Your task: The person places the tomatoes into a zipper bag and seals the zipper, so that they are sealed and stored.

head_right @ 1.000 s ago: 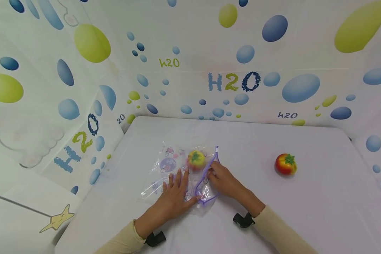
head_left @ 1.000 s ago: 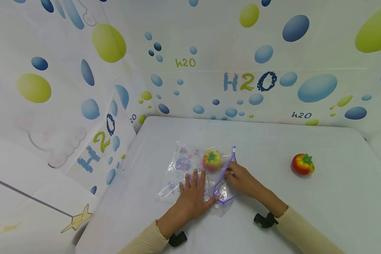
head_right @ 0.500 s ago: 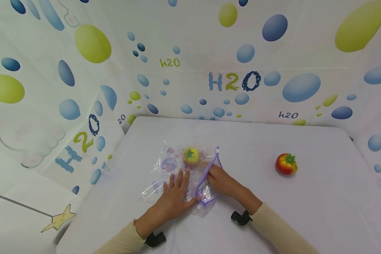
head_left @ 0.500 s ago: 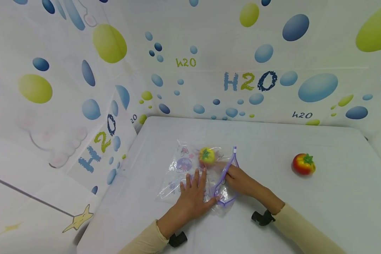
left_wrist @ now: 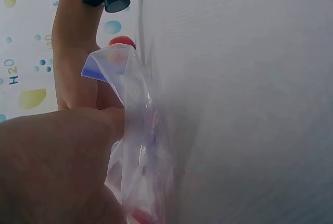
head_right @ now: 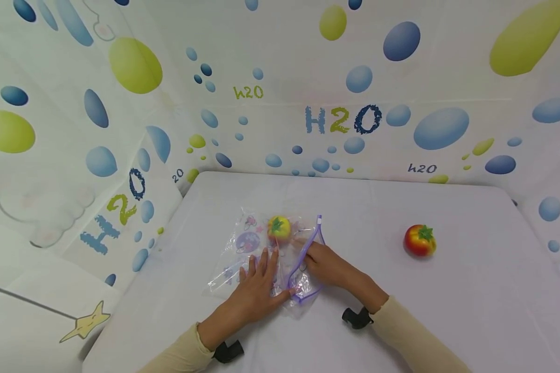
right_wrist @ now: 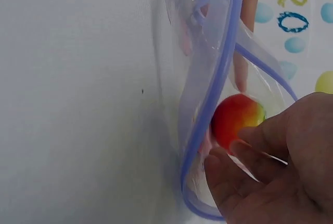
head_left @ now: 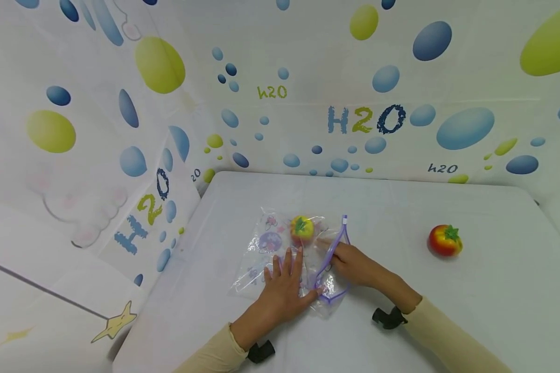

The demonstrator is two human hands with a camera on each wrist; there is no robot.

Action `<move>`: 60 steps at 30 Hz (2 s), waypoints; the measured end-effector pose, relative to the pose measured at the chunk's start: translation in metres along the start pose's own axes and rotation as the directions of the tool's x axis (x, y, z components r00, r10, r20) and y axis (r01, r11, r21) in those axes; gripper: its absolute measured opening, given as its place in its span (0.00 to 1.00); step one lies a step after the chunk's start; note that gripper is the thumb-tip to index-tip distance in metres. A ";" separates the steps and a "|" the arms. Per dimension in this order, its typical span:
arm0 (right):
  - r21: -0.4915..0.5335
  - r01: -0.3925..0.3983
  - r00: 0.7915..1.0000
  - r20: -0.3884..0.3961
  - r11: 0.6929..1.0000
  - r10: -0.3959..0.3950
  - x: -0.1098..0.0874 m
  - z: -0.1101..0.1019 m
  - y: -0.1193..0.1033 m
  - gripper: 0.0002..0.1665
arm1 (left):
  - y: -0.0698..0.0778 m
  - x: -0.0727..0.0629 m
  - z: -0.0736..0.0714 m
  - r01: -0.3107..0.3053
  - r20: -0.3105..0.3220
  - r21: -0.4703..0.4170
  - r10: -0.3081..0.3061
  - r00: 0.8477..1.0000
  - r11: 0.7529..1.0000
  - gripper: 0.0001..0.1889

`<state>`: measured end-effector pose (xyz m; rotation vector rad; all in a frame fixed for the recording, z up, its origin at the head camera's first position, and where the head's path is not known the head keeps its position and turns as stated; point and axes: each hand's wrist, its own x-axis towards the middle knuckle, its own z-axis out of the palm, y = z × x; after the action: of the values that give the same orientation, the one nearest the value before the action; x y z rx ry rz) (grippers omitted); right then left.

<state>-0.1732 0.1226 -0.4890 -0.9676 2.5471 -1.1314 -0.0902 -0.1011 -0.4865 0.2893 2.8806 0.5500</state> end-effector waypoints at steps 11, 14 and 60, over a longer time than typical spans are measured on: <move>0.015 -0.074 0.997 0.013 0.997 0.074 -0.022 -0.033 0.005 0.13 | 0.002 0.000 0.000 0.011 0.000 0.004 -0.011 1.000 1.000 0.56; -0.006 -0.092 0.996 -0.011 0.996 0.092 -0.027 -0.043 0.006 0.16 | 0.002 0.000 0.000 0.016 0.008 -0.003 -0.016 1.000 1.000 0.56; -0.162 -0.461 0.885 -0.161 0.873 0.437 -0.140 -0.180 0.086 0.54 | 0.001 -0.001 0.000 0.008 0.016 -0.033 -0.008 1.000 0.999 0.56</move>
<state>-0.1822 0.3609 -0.4381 -0.3027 2.8096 -0.8332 -0.0890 -0.1006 -0.4858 0.2756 2.8536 0.5903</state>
